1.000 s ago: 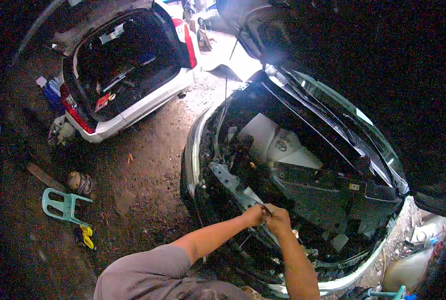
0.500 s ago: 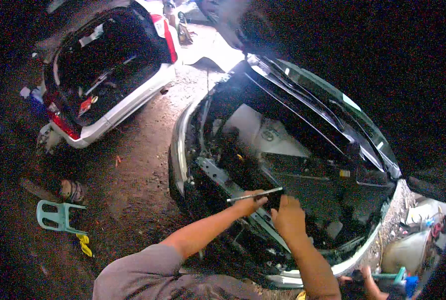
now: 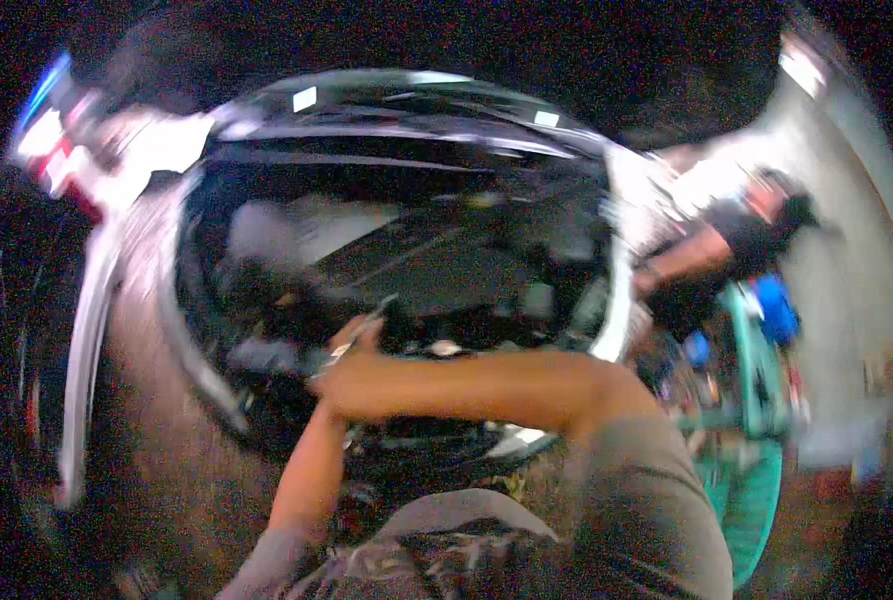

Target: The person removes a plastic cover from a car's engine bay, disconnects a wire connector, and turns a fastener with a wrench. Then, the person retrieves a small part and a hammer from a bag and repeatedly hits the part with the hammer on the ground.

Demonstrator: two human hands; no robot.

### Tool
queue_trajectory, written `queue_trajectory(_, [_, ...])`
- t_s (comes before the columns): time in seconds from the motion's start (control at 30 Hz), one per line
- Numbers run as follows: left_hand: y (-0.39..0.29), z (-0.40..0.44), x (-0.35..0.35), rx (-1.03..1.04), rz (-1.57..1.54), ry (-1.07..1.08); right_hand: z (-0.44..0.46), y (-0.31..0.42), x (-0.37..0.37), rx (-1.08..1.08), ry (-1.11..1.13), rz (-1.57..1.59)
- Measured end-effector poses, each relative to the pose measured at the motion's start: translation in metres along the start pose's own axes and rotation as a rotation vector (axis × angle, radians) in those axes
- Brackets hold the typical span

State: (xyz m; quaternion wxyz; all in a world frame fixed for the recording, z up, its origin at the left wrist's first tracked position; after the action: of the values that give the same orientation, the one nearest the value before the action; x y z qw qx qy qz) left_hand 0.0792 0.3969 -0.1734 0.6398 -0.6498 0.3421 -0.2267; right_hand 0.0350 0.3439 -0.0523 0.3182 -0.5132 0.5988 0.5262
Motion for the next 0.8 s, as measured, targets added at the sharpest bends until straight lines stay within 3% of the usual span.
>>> queue_trajectory(0.03, [0.004, 0.004, 0.008, 0.021, 0.011, 0.037, 0.008, -0.009, -0.002, 0.13, -0.231, -0.084])
queue_trajectory(0.07, [0.01, 0.007, 0.012, 0.025, 0.037, 0.067, 0.015, -0.023, -0.009, 0.315, -0.275, -0.226])
queue_trajectory(0.17, [0.028, 0.021, 0.035, 0.033, 0.123, 0.152, 0.036, -0.072, 0.013, 0.501, -0.261, -0.442])
queue_trajectory(0.27, [0.034, 0.03, 0.04, 0.018, 0.212, 0.202, 0.026, -0.085, -0.004, 0.546, -0.192, -0.641])
queue_trajectory(0.33, [0.041, 0.033, 0.045, 0.016, 0.27, 0.236, -0.021, -0.059, -0.037, 0.26, 0.168, -0.3])
queue_trajectory(0.47, [0.064, 0.028, 0.057, 0.034, 0.436, 0.33, -0.029, -0.078, -0.017, 0.284, -0.016, -0.154])
queue_trajectory(0.5, [0.076, 0.028, 0.06, 0.058, 0.524, 0.371, -0.025, -0.077, -0.017, 0.221, 0.091, -0.007])
queue_trajectory(0.53, [0.082, 0.029, 0.061, 0.078, 0.614, 0.42, -0.009, -0.091, 0.01, 0.28, 0.099, -0.202])
queue_trajectory(0.57, [0.088, 0.033, 0.063, 0.095, 0.71, 0.484, -0.007, -0.095, 0.017, 0.261, 0.017, -0.047])
queue_trajectory(0.6, [0.092, 0.038, 0.064, 0.112, 0.782, 0.551, 0.005, -0.13, 0.047, 0.67, -0.049, 0.156])
queue_trajectory(0.63, [0.096, 0.043, 0.062, 0.127, 0.812, 0.593, 0.006, -0.126, 0.04, 0.558, -0.072, 0.241])
queue_trajectory(0.67, [0.097, 0.044, 0.054, 0.146, 0.794, 0.592, 0.006, -0.115, 0.041, 0.512, 0.226, 0.298])
queue_trajectory(0.73, [0.06, 0.034, 0.029, 0.254, 0.662, 0.488, 0.002, -0.103, 0.008, 0.686, 0.155, 0.532])
queue_trajectory(0.8, [0.102, 0.05, 0.029, 0.506, 0.554, 0.357, 0.005, -0.079, -0.021, 0.33, -0.005, 0.138])
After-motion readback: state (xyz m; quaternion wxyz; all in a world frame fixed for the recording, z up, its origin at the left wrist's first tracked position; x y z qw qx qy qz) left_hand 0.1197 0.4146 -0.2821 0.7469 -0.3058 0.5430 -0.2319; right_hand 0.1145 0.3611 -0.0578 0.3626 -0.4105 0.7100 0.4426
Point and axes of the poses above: each hand's wrist, its own z-axis towards the middle knuckle, its own x-axis out of the palm, y = z × x, the point moved 9 cm from there along z, towards the middle knuckle
